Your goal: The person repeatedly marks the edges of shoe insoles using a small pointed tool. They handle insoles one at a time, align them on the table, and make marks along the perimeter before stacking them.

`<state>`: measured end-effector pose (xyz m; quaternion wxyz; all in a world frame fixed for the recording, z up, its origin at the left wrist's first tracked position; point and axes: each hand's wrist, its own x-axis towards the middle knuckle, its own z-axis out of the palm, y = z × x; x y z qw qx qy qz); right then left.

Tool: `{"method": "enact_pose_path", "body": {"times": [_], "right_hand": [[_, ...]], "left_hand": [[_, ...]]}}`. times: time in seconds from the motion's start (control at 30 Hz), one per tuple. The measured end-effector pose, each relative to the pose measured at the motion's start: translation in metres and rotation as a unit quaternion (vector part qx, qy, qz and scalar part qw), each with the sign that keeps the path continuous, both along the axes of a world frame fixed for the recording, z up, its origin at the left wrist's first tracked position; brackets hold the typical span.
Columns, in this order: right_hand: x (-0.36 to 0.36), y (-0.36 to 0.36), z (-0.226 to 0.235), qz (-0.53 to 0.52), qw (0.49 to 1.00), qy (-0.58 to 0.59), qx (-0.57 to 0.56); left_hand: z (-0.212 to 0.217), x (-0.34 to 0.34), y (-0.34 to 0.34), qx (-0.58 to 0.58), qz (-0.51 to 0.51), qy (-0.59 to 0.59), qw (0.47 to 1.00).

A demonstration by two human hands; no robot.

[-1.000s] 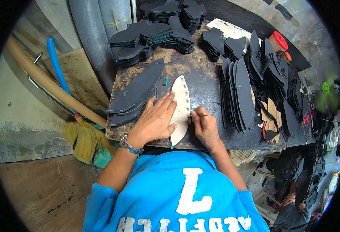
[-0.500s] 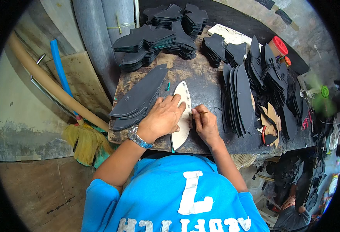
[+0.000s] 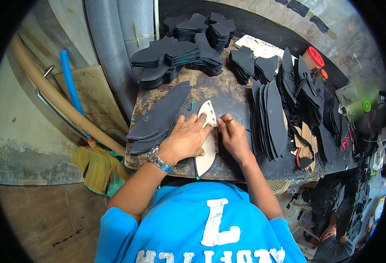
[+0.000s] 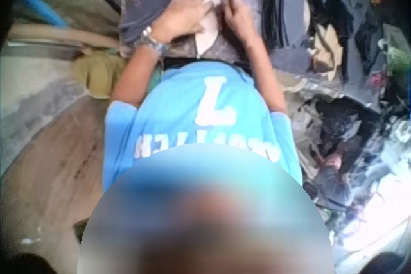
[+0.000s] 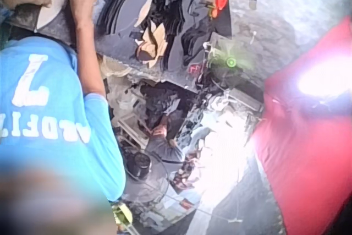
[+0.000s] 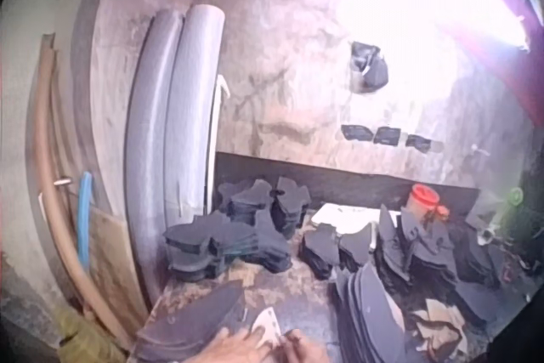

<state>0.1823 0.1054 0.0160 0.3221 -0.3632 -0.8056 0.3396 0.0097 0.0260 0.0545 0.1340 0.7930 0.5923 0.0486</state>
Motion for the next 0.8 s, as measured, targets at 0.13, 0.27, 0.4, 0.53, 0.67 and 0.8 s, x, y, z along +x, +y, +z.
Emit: {"method": "enact_pose_path", "body": {"times": [0.13, 0.27, 0.4, 0.53, 0.67, 0.8], "right_hand": [[-0.002, 0.013, 0.003, -0.045, 0.995, 0.074, -0.053], [-0.011, 0.016, -0.006, -0.030, 0.999, 0.032, -0.005], [-0.014, 0.019, -0.006, 0.047, 0.986, 0.025, 0.156], [-0.013, 0.026, 0.002, 0.066, 0.994, 0.021, 0.080], [-0.021, 0.032, 0.005, -0.019, 0.993, 0.062, -0.102], [-0.031, 0.033, 0.003, 0.001, 0.998, 0.011, 0.063]], "left_hand": [[0.000, 0.000, 0.000, 0.008, 0.001, -0.012, 1.000], [-0.002, 0.000, 0.001, 0.008, 0.001, -0.008, 1.000], [-0.002, 0.000, 0.002, 0.005, 0.000, -0.002, 1.000], [-0.002, 0.000, 0.003, -0.003, 0.000, -0.004, 1.000], [-0.002, 0.000, 0.003, 0.008, -0.002, 0.004, 1.000], [-0.002, 0.000, 0.004, 0.002, -0.003, 0.009, 1.000]]}}
